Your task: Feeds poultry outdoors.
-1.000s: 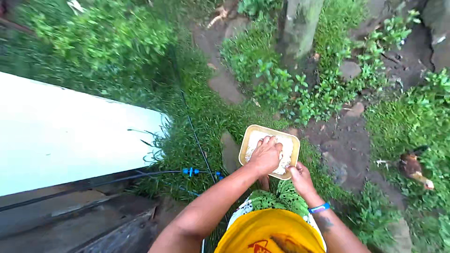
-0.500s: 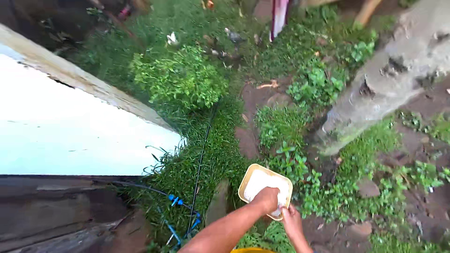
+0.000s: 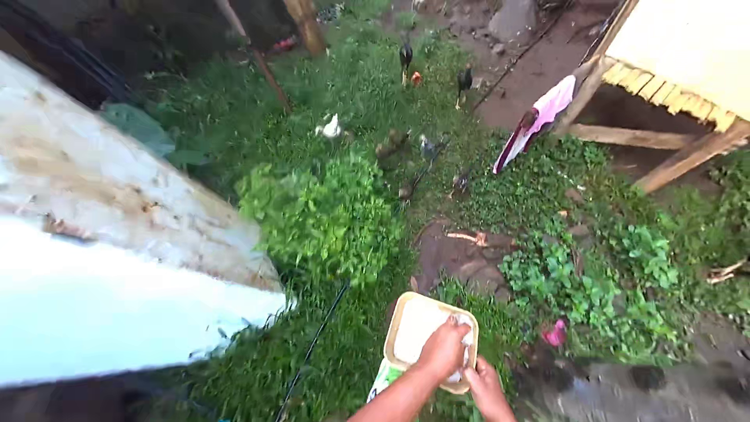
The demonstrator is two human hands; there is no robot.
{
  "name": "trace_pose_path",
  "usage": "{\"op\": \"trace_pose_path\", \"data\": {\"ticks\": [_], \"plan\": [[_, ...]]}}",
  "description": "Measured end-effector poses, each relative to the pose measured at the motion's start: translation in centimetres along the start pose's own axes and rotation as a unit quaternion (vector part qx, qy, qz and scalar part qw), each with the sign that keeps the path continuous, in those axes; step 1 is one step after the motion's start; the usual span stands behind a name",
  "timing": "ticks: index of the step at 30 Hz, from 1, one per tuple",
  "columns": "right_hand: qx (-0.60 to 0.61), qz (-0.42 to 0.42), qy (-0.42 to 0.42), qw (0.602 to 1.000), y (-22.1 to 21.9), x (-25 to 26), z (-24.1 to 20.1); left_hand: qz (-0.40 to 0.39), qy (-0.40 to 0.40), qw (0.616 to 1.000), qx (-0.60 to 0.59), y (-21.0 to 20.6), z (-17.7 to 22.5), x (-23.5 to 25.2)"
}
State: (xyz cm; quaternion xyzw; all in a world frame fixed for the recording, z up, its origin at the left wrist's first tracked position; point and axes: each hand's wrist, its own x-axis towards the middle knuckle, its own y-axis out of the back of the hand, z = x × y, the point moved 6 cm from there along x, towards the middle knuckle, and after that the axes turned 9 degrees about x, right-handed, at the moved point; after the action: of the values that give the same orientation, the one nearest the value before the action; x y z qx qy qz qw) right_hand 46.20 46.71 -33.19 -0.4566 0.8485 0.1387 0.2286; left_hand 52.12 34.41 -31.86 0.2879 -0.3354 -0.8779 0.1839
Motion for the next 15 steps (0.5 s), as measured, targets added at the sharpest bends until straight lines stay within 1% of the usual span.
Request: {"op": "trace_pose_path", "data": {"ticks": [1, 3, 6, 8, 9, 12, 14, 15], "plan": [[0.013, -0.005, -0.021, 1.000, -0.9, 2.9, -2.2, -0.012, -0.006, 1.000, 0.010, 2.6, -0.8, 2.7], [0.040, -0.006, -0.067, 0.997, -2.4, 6.8, -6.1, -0.046, 0.002, 0.998, 0.034, 7.8, -2.1, 6.6], [0.060, -0.001, -0.080, 0.995, -4.7, 12.4, -12.4, -0.064, 0.020, 0.994, 0.091, 17.2, -3.4, 11.4], [0.077, 0.006, -0.080, 0.994, -5.8, 15.0, -16.5, -0.073, 0.027, 0.993, 0.095, 22.0, -4.0, 13.5], [0.087, 0.008, -0.081, 0.993, -6.3, 16.1, -18.6, -0.076, 0.046, 0.990, 0.106, 24.2, -4.4, 14.3], [0.094, 0.006, -0.068, 0.993, -7.6, 20.1, -24.2, -0.081, 0.140, 0.976, 0.149, 30.1, -5.8, 16.6], [0.085, 0.002, -0.067, 0.994, -8.7, 22.4, -26.2, -0.092, 0.165, 0.975, 0.119, 32.3, -6.2, 17.7], [0.084, 0.001, -0.067, 0.994, -9.3, 23.6, -27.0, -0.096, 0.156, 0.978, 0.101, 33.0, -6.2, 18.5]]}}
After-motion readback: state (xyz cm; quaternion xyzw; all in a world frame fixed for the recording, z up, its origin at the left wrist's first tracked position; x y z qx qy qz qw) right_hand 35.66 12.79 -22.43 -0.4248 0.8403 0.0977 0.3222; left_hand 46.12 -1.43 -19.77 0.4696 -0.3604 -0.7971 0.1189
